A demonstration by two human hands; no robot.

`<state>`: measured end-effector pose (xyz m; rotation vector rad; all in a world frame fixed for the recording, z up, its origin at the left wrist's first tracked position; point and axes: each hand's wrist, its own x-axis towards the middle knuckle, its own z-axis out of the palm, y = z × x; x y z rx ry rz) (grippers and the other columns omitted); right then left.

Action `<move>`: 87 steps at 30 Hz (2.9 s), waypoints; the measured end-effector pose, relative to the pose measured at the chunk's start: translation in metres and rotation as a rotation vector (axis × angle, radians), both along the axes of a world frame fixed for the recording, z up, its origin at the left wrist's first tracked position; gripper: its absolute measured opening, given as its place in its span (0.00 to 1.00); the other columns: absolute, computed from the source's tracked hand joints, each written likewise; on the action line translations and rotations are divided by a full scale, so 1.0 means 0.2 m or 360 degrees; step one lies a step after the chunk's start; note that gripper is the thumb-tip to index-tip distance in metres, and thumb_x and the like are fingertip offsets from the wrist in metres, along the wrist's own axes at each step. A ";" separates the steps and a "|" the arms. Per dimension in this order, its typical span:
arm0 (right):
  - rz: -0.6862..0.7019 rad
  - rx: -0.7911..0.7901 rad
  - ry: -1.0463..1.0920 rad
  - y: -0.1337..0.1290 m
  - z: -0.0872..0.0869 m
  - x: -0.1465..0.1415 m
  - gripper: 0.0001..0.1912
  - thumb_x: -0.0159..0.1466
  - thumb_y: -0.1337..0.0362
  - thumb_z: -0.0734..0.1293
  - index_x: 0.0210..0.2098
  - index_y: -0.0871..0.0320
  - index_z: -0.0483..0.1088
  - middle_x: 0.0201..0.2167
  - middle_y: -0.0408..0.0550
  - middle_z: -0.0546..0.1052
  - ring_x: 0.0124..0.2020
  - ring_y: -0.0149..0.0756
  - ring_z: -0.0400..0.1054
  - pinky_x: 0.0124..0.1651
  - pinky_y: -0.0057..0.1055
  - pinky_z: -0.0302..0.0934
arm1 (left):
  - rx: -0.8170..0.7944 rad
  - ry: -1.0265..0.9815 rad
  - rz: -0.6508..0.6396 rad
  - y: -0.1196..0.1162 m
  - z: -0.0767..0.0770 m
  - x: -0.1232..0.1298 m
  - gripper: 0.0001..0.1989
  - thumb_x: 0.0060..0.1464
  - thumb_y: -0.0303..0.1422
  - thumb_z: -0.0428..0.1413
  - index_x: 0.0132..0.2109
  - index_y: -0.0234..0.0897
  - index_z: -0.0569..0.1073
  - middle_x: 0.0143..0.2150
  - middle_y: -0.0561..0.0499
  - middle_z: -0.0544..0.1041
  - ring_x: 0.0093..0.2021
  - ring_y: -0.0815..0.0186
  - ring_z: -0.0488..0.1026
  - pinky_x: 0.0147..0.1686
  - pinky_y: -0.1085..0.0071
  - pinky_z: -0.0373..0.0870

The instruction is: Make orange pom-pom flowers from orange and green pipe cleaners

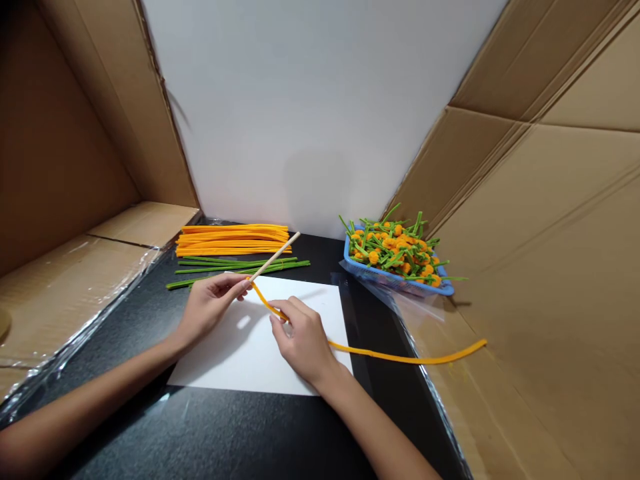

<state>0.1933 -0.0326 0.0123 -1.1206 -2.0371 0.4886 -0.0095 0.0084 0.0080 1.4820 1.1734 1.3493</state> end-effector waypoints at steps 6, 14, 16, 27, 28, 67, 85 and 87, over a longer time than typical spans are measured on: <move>0.0008 0.0336 -0.0383 -0.02 0.01 0.01 0.12 0.71 0.66 0.60 0.44 0.58 0.76 0.31 0.49 0.75 0.32 0.36 0.70 0.35 0.30 0.61 | 0.0620 0.0895 -0.0120 0.01 -0.06 -0.03 0.10 0.60 0.27 0.53 0.40 0.36 0.79 0.36 0.46 0.82 0.35 0.62 0.76 0.37 0.68 0.69; 0.0118 0.0150 -0.0234 0.05 0.13 0.13 0.11 0.69 0.62 0.64 0.34 0.56 0.77 0.30 0.48 0.78 0.32 0.35 0.70 0.37 0.31 0.61 | 0.0620 0.0993 -0.1069 -0.04 0.02 -0.01 0.14 0.61 0.24 0.48 0.41 0.38 0.80 0.36 0.46 0.80 0.38 0.64 0.76 0.40 0.70 0.69; 0.0122 0.0000 -0.0095 0.08 0.14 0.16 0.11 0.68 0.60 0.65 0.33 0.56 0.78 0.29 0.46 0.79 0.29 0.34 0.70 0.34 0.30 0.61 | 0.0458 0.0787 -0.1084 -0.06 0.05 -0.01 0.11 0.62 0.29 0.52 0.40 0.39 0.80 0.36 0.46 0.82 0.37 0.64 0.77 0.40 0.70 0.70; 0.0003 -0.0183 0.0056 0.02 0.10 0.07 0.09 0.66 0.63 0.66 0.35 0.57 0.79 0.29 0.45 0.81 0.26 0.32 0.71 0.29 0.28 0.60 | 0.0170 0.0052 -0.0249 -0.13 0.10 0.07 0.07 0.55 0.33 0.60 0.34 0.35 0.80 0.27 0.50 0.80 0.26 0.68 0.73 0.28 0.73 0.71; 0.0017 -0.0105 -0.0042 0.01 0.09 0.06 0.10 0.67 0.63 0.65 0.35 0.57 0.79 0.28 0.45 0.80 0.25 0.32 0.69 0.30 0.28 0.59 | 0.0189 0.0074 -0.0172 -0.13 0.09 0.07 0.07 0.55 0.33 0.60 0.34 0.35 0.80 0.28 0.50 0.80 0.26 0.68 0.74 0.28 0.73 0.71; 0.0411 -0.0488 -0.0268 0.05 0.21 0.18 0.11 0.68 0.61 0.66 0.33 0.58 0.79 0.27 0.44 0.79 0.25 0.29 0.67 0.31 0.25 0.56 | 0.0734 0.0863 -0.1041 -0.06 0.10 -0.02 0.09 0.61 0.24 0.53 0.40 0.36 0.78 0.34 0.48 0.80 0.35 0.68 0.76 0.36 0.75 0.69; -0.0037 0.0294 -0.0463 -0.01 0.16 0.13 0.11 0.70 0.64 0.62 0.38 0.60 0.76 0.35 0.51 0.81 0.36 0.38 0.75 0.41 0.30 0.61 | 0.1072 0.1249 -0.0518 -0.01 0.00 -0.03 0.11 0.62 0.22 0.49 0.39 0.33 0.76 0.33 0.47 0.78 0.34 0.65 0.73 0.33 0.71 0.67; 0.0042 0.0087 -0.0410 0.03 0.19 0.19 0.10 0.69 0.63 0.64 0.36 0.58 0.77 0.33 0.48 0.81 0.33 0.35 0.73 0.38 0.28 0.61 | 0.0905 0.1157 -0.0772 -0.01 0.04 -0.03 0.10 0.62 0.24 0.51 0.39 0.34 0.76 0.34 0.47 0.79 0.35 0.66 0.74 0.34 0.72 0.68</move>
